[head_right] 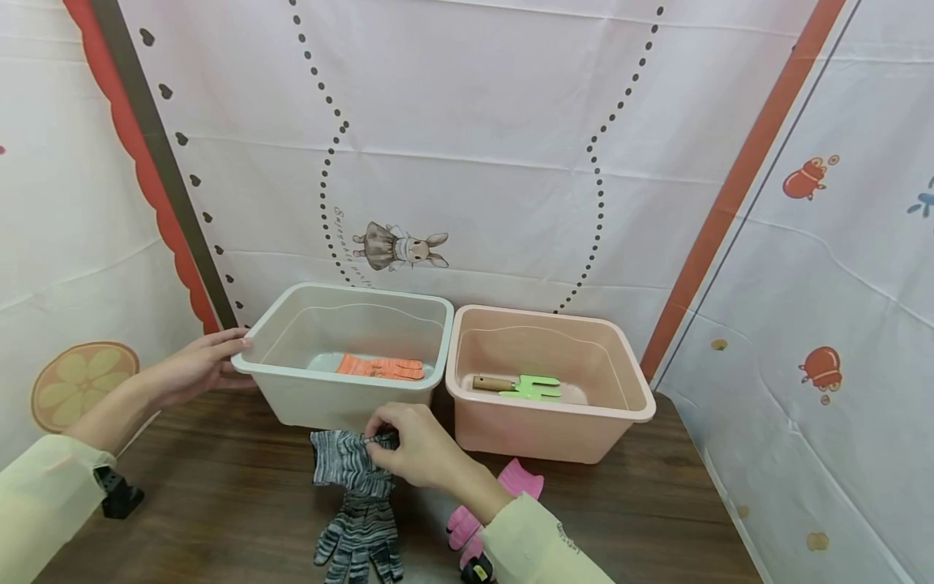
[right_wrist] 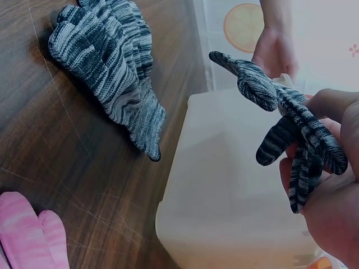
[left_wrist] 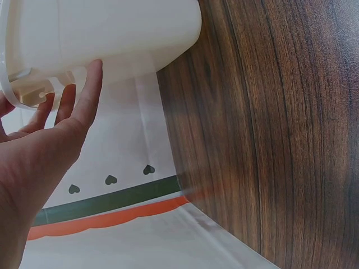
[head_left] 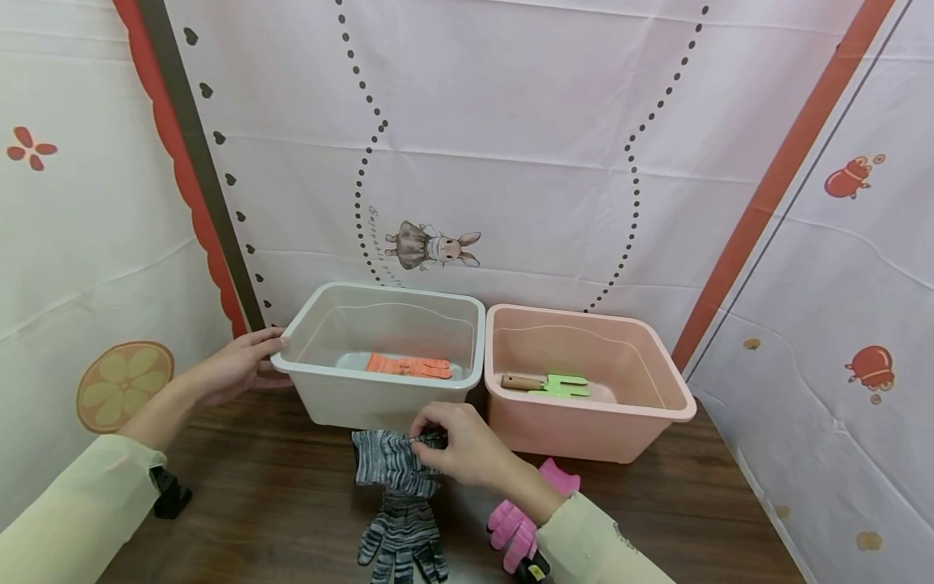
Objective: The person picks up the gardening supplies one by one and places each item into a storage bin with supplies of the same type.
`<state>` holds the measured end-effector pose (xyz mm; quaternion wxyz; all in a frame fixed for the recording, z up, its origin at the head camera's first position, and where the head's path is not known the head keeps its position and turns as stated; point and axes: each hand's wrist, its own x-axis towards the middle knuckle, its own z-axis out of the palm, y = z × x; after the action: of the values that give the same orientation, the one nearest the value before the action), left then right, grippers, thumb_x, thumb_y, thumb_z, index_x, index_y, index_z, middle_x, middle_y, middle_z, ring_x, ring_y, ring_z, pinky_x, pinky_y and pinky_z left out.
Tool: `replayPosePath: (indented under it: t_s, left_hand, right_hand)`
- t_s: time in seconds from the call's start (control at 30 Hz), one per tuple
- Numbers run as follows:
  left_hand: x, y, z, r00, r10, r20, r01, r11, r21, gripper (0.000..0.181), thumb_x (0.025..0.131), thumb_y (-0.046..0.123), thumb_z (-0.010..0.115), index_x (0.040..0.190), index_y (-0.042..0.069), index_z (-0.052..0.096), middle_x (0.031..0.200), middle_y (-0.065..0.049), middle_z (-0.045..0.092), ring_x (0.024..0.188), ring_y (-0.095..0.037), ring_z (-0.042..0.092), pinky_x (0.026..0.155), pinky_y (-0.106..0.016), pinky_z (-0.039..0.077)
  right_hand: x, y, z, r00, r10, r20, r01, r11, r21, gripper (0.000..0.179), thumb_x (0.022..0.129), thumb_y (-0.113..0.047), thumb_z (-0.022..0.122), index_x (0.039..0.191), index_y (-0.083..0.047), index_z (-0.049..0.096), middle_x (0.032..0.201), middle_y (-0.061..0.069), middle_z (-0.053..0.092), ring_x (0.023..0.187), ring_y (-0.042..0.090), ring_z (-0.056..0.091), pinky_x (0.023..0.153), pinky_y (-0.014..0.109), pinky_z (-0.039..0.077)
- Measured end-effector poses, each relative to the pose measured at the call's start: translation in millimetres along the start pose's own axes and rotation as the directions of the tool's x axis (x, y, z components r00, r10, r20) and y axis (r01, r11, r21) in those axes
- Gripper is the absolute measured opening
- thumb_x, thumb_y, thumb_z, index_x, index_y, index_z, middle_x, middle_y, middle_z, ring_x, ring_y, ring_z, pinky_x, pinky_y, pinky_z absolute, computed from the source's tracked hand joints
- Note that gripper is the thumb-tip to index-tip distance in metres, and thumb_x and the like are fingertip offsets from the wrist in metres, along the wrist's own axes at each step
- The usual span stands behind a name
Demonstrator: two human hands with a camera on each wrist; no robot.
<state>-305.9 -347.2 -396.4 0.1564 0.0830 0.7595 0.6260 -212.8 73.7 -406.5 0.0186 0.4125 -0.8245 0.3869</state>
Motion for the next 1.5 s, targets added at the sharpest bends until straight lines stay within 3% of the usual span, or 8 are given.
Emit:
replayPosePath:
  t_s: [0.6,0.8,1.0,1.2,1.5]
  left_hand:
    - [3.1,-2.4,-1.6,1.0,0.004,0.007,-0.003,1.0,-0.009,0.071,0.115,0.039,0.046,0.163,-0.006,0.018,0.148,-0.027,0.048,0.111,-0.018,0.072,0.101,-0.06,0.056]
    - [3.4,-2.4,-1.8,1.0,-0.013,0.005,0.013,1.0,-0.013,0.075,0.115,0.04,0.047,0.165,-0.005,0.014,0.153,-0.032,0.041,0.111,-0.018,0.072,0.102,-0.06,0.056]
    - [1.9,-2.1,-1.9,1.0,-0.016,0.005,0.016,1.0,-0.018,0.074,0.115,0.039,0.046,0.165,-0.005,0.015,0.153,-0.032,0.042,0.11,-0.018,0.072,0.102,-0.061,0.056]
    - [0.8,-1.7,-1.3,1.0,0.002,0.008,-0.002,1.0,-0.027,0.071,0.116,0.038,0.045,0.164,-0.006,0.017,0.144,-0.021,0.055,0.11,-0.017,0.073,0.102,-0.06,0.056]
    - [0.3,-3.8,-1.2,1.0,0.007,0.003,-0.007,1.0,-0.017,0.072,0.115,0.038,0.046,0.164,-0.006,0.017,0.149,-0.029,0.048,0.11,-0.018,0.073,0.103,-0.062,0.054]
  right_hand:
    - [2.4,-8,-13,0.999,-0.052,0.003,0.052,0.998,-0.044,0.01,0.097,-0.012,0.077,0.104,-0.016,0.072,0.102,-0.007,0.072,0.094,0.006,0.062,0.086,0.021,0.057]
    - [4.2,-10,-20,0.998,-0.054,0.011,0.055,0.998,-0.04,0.01,0.097,-0.012,0.076,0.105,-0.016,0.072,0.102,-0.005,0.072,0.094,0.006,0.062,0.086,0.022,0.057]
    - [5.4,-13,-23,0.999,-0.035,0.023,0.036,0.999,-0.031,0.011,0.098,-0.013,0.077,0.107,-0.015,0.072,0.103,-0.004,0.072,0.094,0.007,0.062,0.087,0.023,0.057]
    - [7.4,-14,-27,1.0,-0.024,0.01,0.024,0.999,-0.028,0.011,0.098,-0.013,0.077,0.106,-0.017,0.071,0.103,-0.004,0.072,0.094,0.007,0.062,0.086,0.024,0.057]
    - [10.0,-17,-32,1.0,0.005,-0.002,-0.005,1.0,-0.016,0.011,0.098,-0.013,0.078,0.106,-0.017,0.072,0.103,-0.006,0.071,0.094,0.01,0.062,0.088,0.026,0.057]
